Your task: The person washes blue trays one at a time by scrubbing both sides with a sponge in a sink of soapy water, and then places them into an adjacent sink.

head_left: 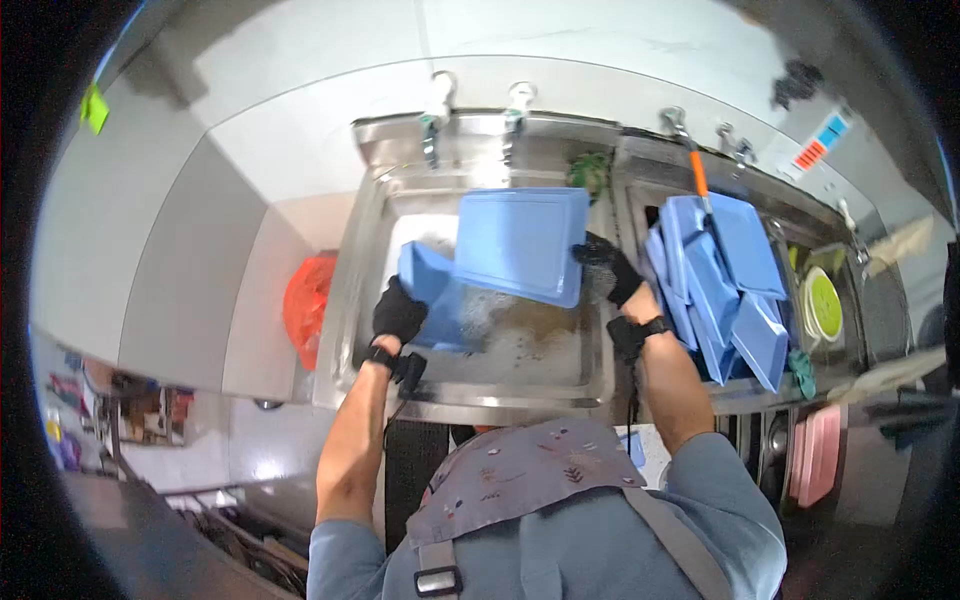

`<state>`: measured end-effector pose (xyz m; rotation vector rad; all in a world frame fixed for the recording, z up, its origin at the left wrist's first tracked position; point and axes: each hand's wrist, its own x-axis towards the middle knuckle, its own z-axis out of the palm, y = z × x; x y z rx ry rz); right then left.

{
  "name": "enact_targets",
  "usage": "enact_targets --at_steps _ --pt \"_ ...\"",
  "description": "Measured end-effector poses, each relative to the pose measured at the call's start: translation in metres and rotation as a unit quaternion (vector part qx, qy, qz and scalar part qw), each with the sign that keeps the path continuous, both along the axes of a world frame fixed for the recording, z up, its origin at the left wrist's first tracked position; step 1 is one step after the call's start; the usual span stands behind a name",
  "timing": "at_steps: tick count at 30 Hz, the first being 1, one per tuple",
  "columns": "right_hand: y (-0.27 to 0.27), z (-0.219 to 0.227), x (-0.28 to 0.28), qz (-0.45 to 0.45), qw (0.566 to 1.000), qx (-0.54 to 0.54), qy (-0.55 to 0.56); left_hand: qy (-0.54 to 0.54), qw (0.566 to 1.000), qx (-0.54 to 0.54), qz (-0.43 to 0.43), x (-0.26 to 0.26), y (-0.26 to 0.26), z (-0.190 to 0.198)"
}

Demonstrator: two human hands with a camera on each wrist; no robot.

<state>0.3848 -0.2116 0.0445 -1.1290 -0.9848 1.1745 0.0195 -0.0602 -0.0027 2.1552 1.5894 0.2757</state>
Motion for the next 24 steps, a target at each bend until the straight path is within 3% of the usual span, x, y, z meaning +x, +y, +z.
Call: enact_targets --at_steps 2,5,6,9,11,15,19,21,23,24 --pt "-0.01 0.002 0.003 -0.015 0.997 0.038 -0.064 -0.007 1.0 0.016 -0.016 0.007 -0.001 -0.001" --pt "-0.015 -0.012 0.016 -0.005 1.0 0.005 0.003 0.005 1.0 0.027 -0.004 0.02 -0.008 0.011" --pt "-0.027 0.008 0.01 -0.023 0.996 0.009 -0.083 0.004 0.999 0.033 -0.006 0.023 -0.009 0.012" --pt "-0.043 0.014 0.01 -0.066 0.996 -0.059 -0.009 0.002 0.999 0.046 -0.026 0.03 -0.011 0.019" --pt "-0.062 0.019 0.008 -0.078 0.997 -0.009 -0.009 -0.003 0.998 0.053 -0.033 0.034 -0.017 0.025" --pt "-0.1 0.041 0.004 -0.165 0.979 0.021 -0.114 0.006 0.999 0.018 -0.032 0.04 -0.02 0.034" --pt "-0.137 0.059 0.01 -0.255 0.938 0.064 -0.226 -0.017 0.996 0.083 -0.04 0.044 -0.017 0.012" --pt "-0.151 0.065 0.016 -0.273 0.933 0.069 -0.223 -0.035 0.992 0.109 -0.044 0.05 -0.021 0.018" --pt "-0.173 0.079 0.019 -0.346 0.881 0.065 -0.315 -0.007 0.995 0.084 -0.044 0.059 -0.024 0.025" --pt "-0.184 0.08 0.028 -0.37 0.76 0.117 -0.522 -0.007 0.996 0.083 -0.045 0.063 -0.024 0.026"
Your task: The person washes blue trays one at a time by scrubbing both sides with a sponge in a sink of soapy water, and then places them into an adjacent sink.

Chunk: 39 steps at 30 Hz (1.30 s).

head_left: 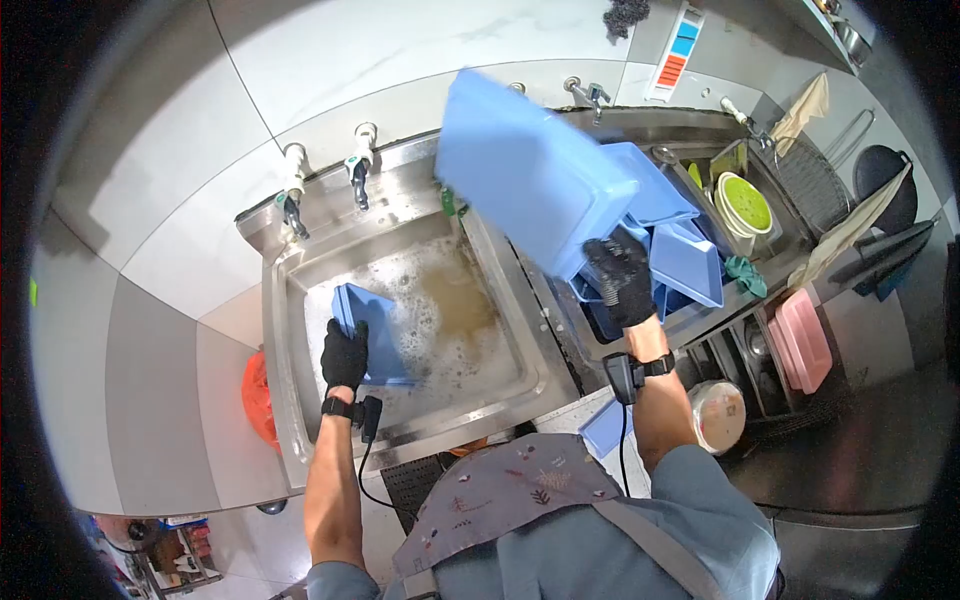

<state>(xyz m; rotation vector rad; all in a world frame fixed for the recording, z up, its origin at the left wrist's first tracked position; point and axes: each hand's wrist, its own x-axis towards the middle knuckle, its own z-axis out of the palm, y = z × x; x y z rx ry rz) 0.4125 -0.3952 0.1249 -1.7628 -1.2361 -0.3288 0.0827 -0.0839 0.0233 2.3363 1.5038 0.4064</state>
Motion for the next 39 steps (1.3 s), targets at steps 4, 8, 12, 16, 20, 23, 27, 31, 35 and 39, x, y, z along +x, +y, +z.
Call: enact_targets --at_steps 4,8,12,16,20,23,27,31,35,39 --pt "-0.02 0.006 0.011 -0.074 0.996 0.049 -0.005 0.003 1.0 -0.013 -0.001 0.005 0.007 -0.009" --pt "-0.009 0.026 0.01 -0.135 0.984 0.08 0.079 -0.04 0.998 0.03 -0.025 0.001 0.023 -0.038" --pt "0.019 0.017 0.016 -0.146 0.986 -0.016 -0.075 -0.032 0.999 -0.034 0.014 0.01 0.008 -0.011" --pt "0.067 -0.002 -0.004 -0.109 0.974 -0.02 -0.199 -0.057 0.997 -0.042 0.014 0.012 0.011 -0.015" --pt "0.14 -0.06 -0.074 0.136 0.985 -0.067 -0.086 -0.087 0.996 -0.038 0.001 0.011 0.009 -0.02" --pt "0.192 -0.092 -0.124 0.321 0.921 -0.213 0.052 -0.089 0.996 -0.019 -0.008 0.013 0.009 -0.021" --pt "0.243 -0.153 -0.148 0.356 0.858 -0.229 0.291 -0.103 0.991 -0.068 -0.047 0.013 0.003 -0.013" --pt "0.255 -0.142 -0.153 0.288 0.881 -0.286 0.243 -0.151 0.979 -0.108 -0.086 0.009 -0.006 -0.004" --pt "0.256 -0.117 -0.149 0.207 0.881 -0.398 0.149 -0.182 0.966 -0.08 -0.163 0.01 0.004 -0.006" --pt "0.248 -0.12 -0.114 0.21 0.858 -0.368 0.291 -0.183 0.973 -0.101 -0.103 -0.005 0.021 -0.007"
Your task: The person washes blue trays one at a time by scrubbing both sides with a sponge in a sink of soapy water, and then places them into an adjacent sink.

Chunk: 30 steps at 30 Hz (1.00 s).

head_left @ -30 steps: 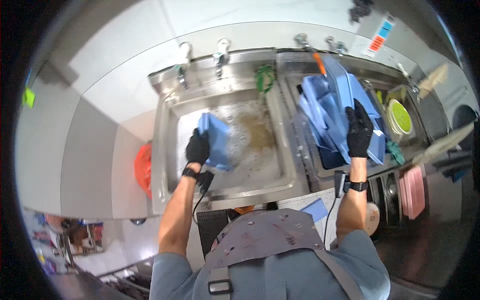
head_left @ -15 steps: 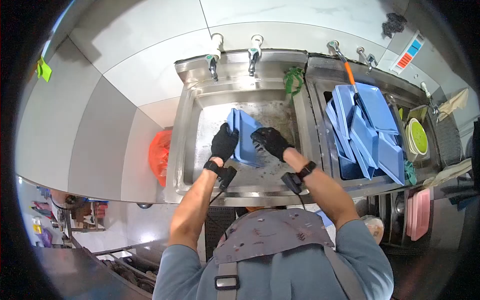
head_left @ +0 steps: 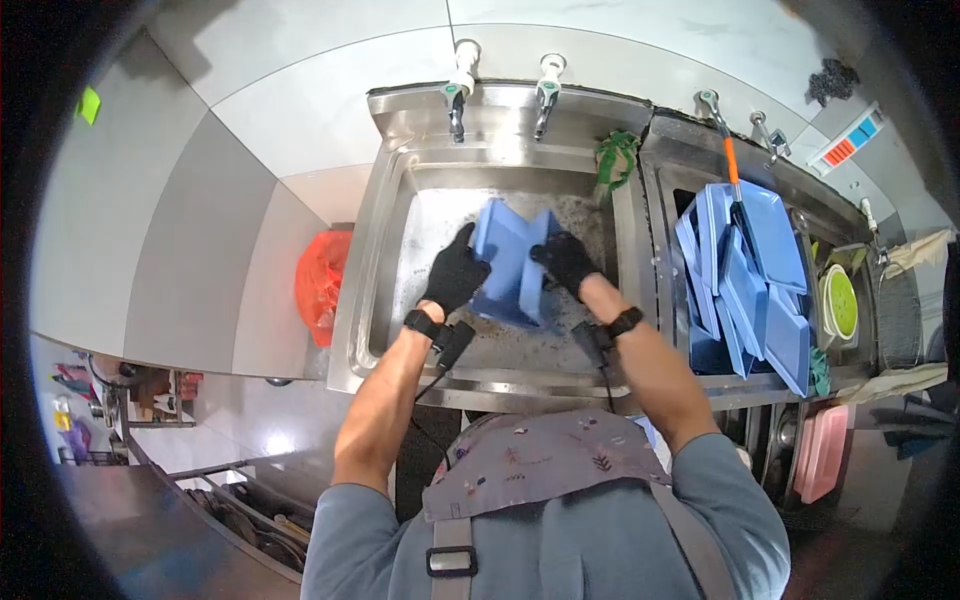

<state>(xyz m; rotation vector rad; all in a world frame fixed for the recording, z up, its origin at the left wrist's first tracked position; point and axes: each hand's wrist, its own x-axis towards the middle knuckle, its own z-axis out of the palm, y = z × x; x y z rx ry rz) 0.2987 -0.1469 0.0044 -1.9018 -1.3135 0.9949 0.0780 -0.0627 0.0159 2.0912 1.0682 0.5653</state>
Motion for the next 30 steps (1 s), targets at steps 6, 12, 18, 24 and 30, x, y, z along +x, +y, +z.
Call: enact_targets --at_steps 6,12,18,24,30 --pt "-0.044 0.015 0.095 0.183 0.917 0.3 -0.187 -0.095 0.993 0.051 0.046 -0.046 0.035 -0.035" --pt "-0.054 0.019 0.135 0.183 0.926 0.278 -0.179 -0.07 0.992 0.002 0.105 -0.059 0.038 -0.024" --pt "-0.029 0.041 0.089 0.12 0.95 0.27 -0.101 -0.049 0.994 0.03 0.097 -0.049 0.022 -0.002" --pt "0.014 0.015 0.003 0.075 0.985 0.003 0.154 -0.096 0.986 0.124 -0.058 -0.042 0.022 -0.051" --pt "0.036 -0.021 -0.062 0.2 0.958 0.129 -0.159 -0.05 0.988 0.036 -0.142 -0.037 0.014 -0.065"
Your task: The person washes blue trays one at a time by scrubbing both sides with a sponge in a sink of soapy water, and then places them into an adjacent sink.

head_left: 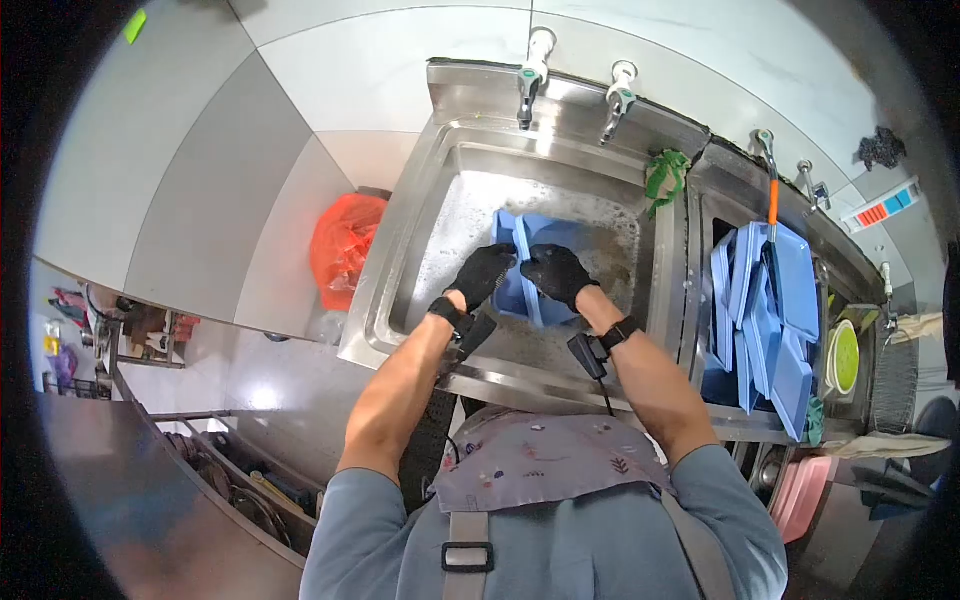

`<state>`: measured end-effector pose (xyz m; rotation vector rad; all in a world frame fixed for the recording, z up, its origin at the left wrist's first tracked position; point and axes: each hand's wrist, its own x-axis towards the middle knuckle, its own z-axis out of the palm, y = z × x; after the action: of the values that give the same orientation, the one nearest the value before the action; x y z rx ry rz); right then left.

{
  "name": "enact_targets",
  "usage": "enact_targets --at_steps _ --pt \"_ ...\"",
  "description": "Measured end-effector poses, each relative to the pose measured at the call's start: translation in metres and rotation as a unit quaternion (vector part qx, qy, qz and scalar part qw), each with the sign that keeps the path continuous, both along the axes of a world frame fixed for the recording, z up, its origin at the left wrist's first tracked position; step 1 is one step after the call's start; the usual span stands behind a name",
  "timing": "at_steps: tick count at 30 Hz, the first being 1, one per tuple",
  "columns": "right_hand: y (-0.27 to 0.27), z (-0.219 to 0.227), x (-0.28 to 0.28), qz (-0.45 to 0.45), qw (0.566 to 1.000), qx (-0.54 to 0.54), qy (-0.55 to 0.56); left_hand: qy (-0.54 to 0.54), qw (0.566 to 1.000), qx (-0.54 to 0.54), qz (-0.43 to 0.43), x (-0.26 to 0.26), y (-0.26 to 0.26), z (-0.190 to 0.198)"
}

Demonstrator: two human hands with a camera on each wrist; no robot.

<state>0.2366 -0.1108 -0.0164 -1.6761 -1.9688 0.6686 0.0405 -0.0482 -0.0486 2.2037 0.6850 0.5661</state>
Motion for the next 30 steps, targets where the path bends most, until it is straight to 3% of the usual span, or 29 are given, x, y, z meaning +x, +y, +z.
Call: enact_targets --at_steps 1,3,4,6,10,13,15,16,20,22,24,25,26,27,28,30 --pt "-0.002 -0.002 -0.003 -0.023 0.999 -0.031 -0.007 0.001 1.0 -0.003 0.002 0.0 -0.002 -0.005" --pt "-0.003 0.005 -0.003 -0.025 0.997 -0.07 0.001 -0.053 0.989 -0.14 -0.003 0.004 -0.003 0.005" --pt "-0.003 0.009 -0.001 -0.029 0.994 -0.108 0.007 -0.054 0.989 -0.14 -0.004 0.006 -0.003 0.005" --pt "-0.001 0.007 0.001 -0.023 0.995 -0.096 -0.031 -0.024 0.998 -0.06 -0.018 0.007 0.002 -0.013" --pt "-0.004 0.007 -0.001 -0.051 0.992 -0.085 -0.075 -0.004 0.997 -0.071 0.014 0.016 0.005 -0.038" --pt "-0.004 -0.007 -0.006 -0.118 0.987 -0.045 -0.095 0.025 0.999 -0.017 0.012 0.021 0.004 -0.036" --pt "-0.007 -0.006 -0.001 -0.118 0.988 -0.02 -0.098 0.016 0.995 0.093 -0.022 0.023 0.004 -0.034" --pt "-0.01 -0.007 0.001 -0.116 0.988 0.003 -0.102 0.015 0.995 0.094 -0.022 0.025 0.003 -0.033" --pt "-0.019 0.013 0.007 -0.15 0.983 0.012 -0.11 0.069 0.993 -0.079 0.049 0.036 0.002 -0.029" --pt "-0.02 0.013 0.021 -0.101 0.98 0.138 -0.103 0.1 0.987 -0.112 0.061 0.04 0.001 -0.023" --pt "-0.008 0.022 0.045 -0.095 0.99 0.03 -0.104 0.014 0.999 -0.021 -0.043 0.035 0.009 -0.029" --pt "-0.002 0.027 0.061 -0.047 0.994 0.037 -0.096 0.012 0.999 -0.018 -0.041 0.033 0.012 -0.037" --pt "0.001 0.023 0.078 -0.005 0.991 0.13 -0.04 0.009 0.998 0.063 -0.01 0.033 0.013 -0.066" --pt "0.0 0.037 0.088 -0.001 0.996 0.086 -0.027 0.008 0.99 0.143 0.02 0.034 0.008 -0.07" --pt "-0.001 0.05 0.098 0.001 0.999 0.041 -0.014 0.006 0.99 0.142 0.021 0.033 0.008 -0.073" --pt "-0.009 0.058 0.12 0.002 0.995 0.065 0.072 0.004 0.999 -0.023 -0.043 0.034 -0.001 -0.049"
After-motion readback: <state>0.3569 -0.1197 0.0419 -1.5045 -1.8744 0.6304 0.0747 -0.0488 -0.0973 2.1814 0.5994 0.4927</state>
